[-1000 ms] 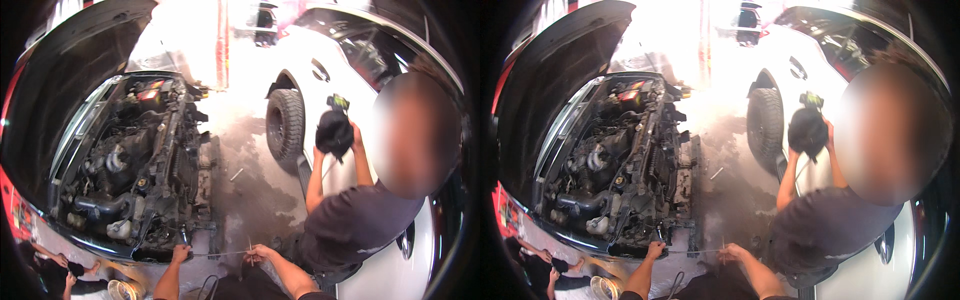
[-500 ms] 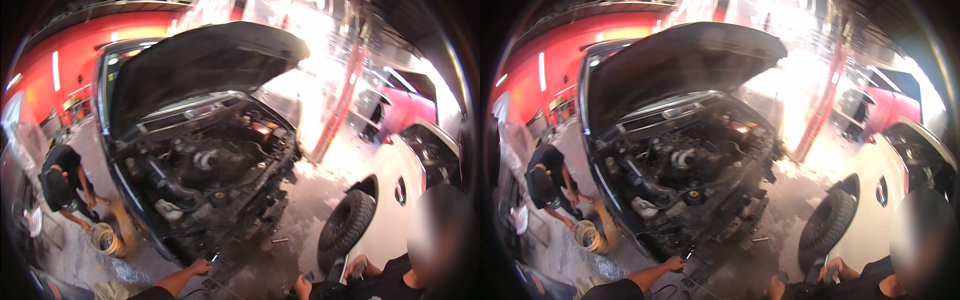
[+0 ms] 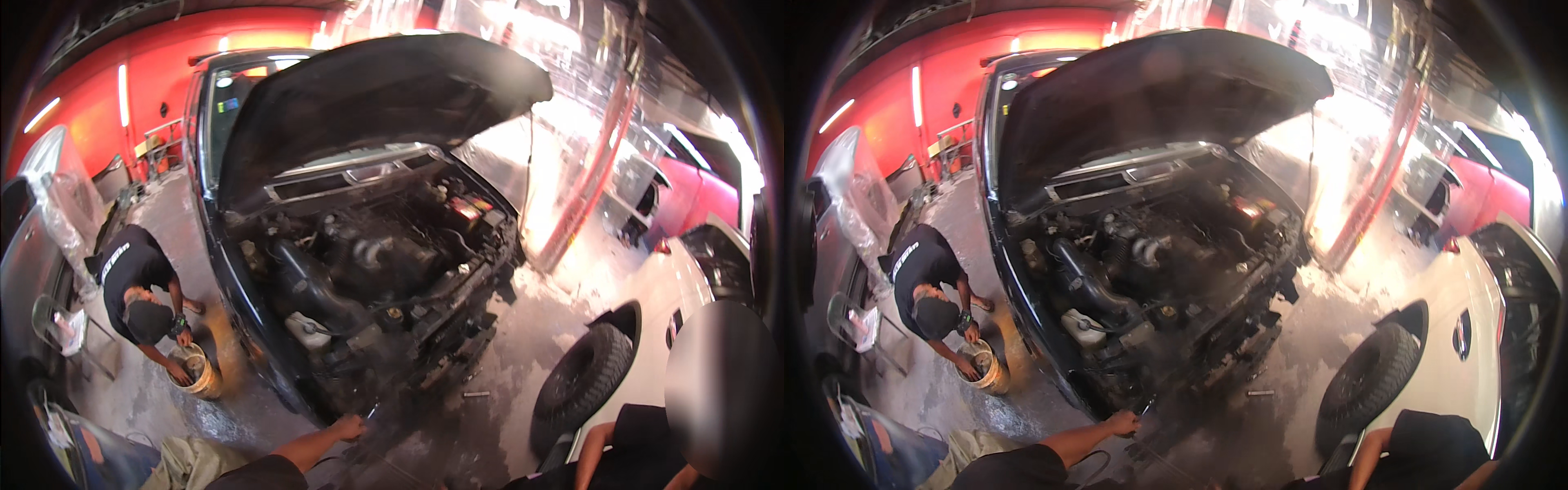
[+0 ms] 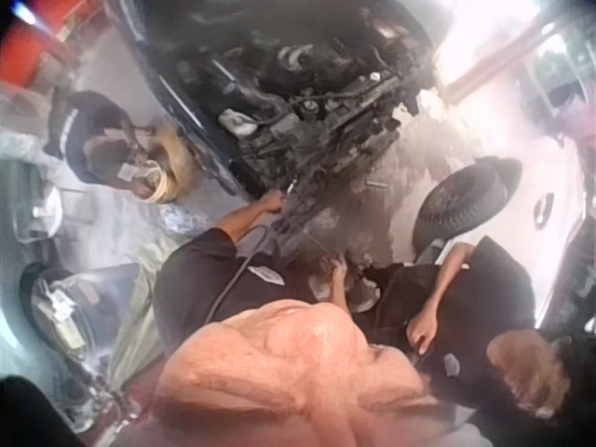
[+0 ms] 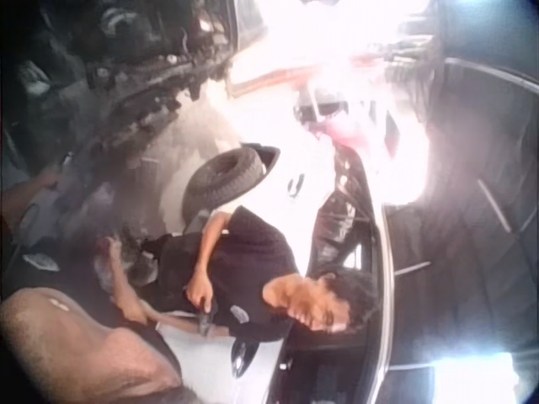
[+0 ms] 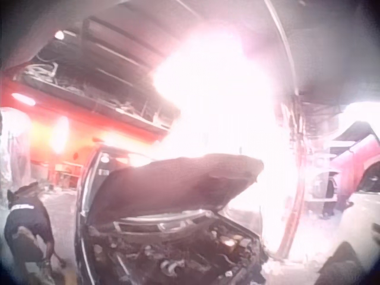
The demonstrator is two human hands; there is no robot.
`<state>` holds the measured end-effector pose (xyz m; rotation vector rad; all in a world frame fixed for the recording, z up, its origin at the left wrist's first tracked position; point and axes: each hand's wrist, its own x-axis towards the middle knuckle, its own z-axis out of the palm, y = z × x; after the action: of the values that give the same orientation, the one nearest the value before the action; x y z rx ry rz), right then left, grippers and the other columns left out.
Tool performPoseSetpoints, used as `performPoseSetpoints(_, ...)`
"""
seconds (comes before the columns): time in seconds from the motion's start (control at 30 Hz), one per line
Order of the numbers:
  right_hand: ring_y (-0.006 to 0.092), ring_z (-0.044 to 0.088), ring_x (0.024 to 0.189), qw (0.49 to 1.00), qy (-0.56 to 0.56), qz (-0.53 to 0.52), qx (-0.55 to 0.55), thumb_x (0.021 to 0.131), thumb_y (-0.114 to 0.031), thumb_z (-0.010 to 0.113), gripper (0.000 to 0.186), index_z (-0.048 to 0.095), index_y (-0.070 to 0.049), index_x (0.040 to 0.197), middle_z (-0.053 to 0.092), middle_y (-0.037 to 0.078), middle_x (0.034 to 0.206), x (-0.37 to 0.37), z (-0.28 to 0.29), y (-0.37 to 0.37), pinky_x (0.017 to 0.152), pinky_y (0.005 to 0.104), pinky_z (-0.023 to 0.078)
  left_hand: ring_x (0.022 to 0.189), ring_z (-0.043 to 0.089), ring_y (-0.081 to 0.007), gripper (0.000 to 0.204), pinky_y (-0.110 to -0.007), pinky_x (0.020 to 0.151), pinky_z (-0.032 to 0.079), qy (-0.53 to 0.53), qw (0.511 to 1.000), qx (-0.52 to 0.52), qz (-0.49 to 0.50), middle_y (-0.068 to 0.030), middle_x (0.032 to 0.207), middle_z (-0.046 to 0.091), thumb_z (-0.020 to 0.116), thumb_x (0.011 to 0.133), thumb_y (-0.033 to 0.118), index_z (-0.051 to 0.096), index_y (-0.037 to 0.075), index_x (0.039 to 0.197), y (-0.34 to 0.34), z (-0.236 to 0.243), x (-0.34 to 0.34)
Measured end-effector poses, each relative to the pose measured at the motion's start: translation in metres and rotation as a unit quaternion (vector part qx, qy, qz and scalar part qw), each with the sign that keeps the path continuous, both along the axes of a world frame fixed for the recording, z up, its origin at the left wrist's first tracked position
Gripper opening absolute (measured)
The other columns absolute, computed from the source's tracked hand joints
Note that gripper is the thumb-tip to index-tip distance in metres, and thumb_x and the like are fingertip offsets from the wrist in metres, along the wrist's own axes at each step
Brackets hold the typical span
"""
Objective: The person retrieves a wrench from a tool bag, walks to a white car with its hood open, and uses the wrench to loosen bolts on the front of the engine bay. After removing a component, the person walks to the rear of the car and places a bucket inside the trunk.
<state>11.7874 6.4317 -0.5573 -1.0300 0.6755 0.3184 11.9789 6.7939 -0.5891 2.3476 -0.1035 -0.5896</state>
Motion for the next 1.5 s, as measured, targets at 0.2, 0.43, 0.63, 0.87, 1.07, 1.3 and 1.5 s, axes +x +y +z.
performPoseSetpoints(0.2, 0.0446, 0.057, 0.105, 0.993, 0.087, -0.046, 0.061, 0.081, -0.006, 0.051, 0.064, 0.033, 0.0, 0.142, 0.055, 0.024, 0.12, -0.004, 0.075, 0.023, 0.088, 0.0553, 0.048, 0.096, 0.062, -0.0406, 0.037, -0.047, 0.084, 0.048, -0.005, 1.0, 0.022, 0.008, -0.0227, 0.101, 0.066, 0.063, 0.083, 0.035, 0.068, 0.003, 0.101, -0.009, 0.007, 0.0)
performPoseSetpoints(0.43, 0.0308, 0.066, 0.088, 0.987, 0.119, 0.04, 0.102, 0.078, 0.008, 0.057, 0.045, 0.043, 0.011, 0.121, 0.062, 0.022, 0.101, -0.006, -0.006, -0.02, 0.073, 0.0427, 0.057, 0.098, 0.06, -0.0421, 0.035, -0.048, 0.086, 0.047, -0.014, 0.999, 0.038, -0.027, -0.0236, 0.1, 0.065, 0.063, 0.083, 0.032, 0.068, 0.001, 0.098, -0.008, 0.017, 0.001)
performPoseSetpoints(0.63, 0.0343, 0.066, 0.09, 0.965, -0.048, 0.14, -0.217, 0.081, 0.007, 0.051, 0.037, 0.044, 0.012, 0.117, 0.058, 0.025, 0.112, -0.012, -0.04, -0.011, 0.076, 0.0447, 0.058, 0.099, 0.059, -0.0428, 0.034, -0.047, 0.088, 0.046, -0.021, 0.998, 0.052, -0.036, -0.0252, 0.1, 0.064, 0.064, 0.083, 0.031, 0.068, 0.0, 0.098, -0.011, 0.022, -0.001)
performPoseSetpoints(0.87, 0.0313, 0.07, 0.078, 0.991, 0.098, 0.079, -0.055, 0.084, -0.004, 0.062, 0.032, 0.052, 0.006, 0.113, 0.068, 0.018, 0.09, -0.016, -0.016, 0.0, 0.062, 0.0385, 0.054, 0.1, 0.059, -0.0422, 0.035, -0.047, 0.088, 0.046, -0.032, 0.998, 0.048, -0.015, -0.0264, 0.1, 0.064, 0.063, 0.084, 0.031, 0.068, -0.001, 0.098, -0.011, 0.024, -0.004)
performPoseSetpoints(1.07, 0.0295, 0.07, 0.083, 0.979, 0.117, 0.158, -0.059, 0.086, -0.004, 0.063, 0.028, 0.055, 0.004, 0.111, 0.069, 0.017, 0.094, -0.012, -0.004, -0.01, 0.066, 0.0388, 0.057, 0.099, 0.06, -0.0412, 0.035, -0.047, 0.088, 0.046, -0.024, 0.997, 0.061, -0.028, -0.0243, 0.1, 0.065, 0.062, 0.086, 0.033, 0.069, 0.001, 0.099, -0.01, 0.022, -0.002)
performPoseSetpoints(1.3, 0.0262, 0.069, 0.091, 0.968, 0.089, 0.224, -0.073, 0.085, -0.007, 0.065, 0.019, 0.06, -0.002, 0.103, 0.07, 0.013, 0.095, -0.016, -0.037, -0.015, 0.072, 0.0383, 0.055, 0.097, 0.061, -0.0407, 0.035, -0.047, 0.086, 0.047, -0.031, 0.997, 0.065, -0.014, -0.0241, 0.099, 0.065, 0.06, 0.085, 0.034, 0.071, 0.002, 0.093, -0.016, 0.017, 0.002)
performPoseSetpoints(1.5, 0.0368, 0.064, 0.092, 0.821, -0.109, 0.201, -0.523, 0.079, -0.012, 0.067, 0.025, 0.061, 0.001, 0.1, 0.067, 0.018, 0.096, -0.033, -0.005, 0.009, 0.08, 0.0419, 0.051, 0.092, 0.063, -0.0401, 0.035, -0.046, 0.084, 0.049, -0.058, 0.992, 0.107, -0.015, -0.0232, 0.093, 0.066, 0.059, 0.083, 0.033, 0.071, 0.002, 0.092, -0.025, 0.015, 0.002)
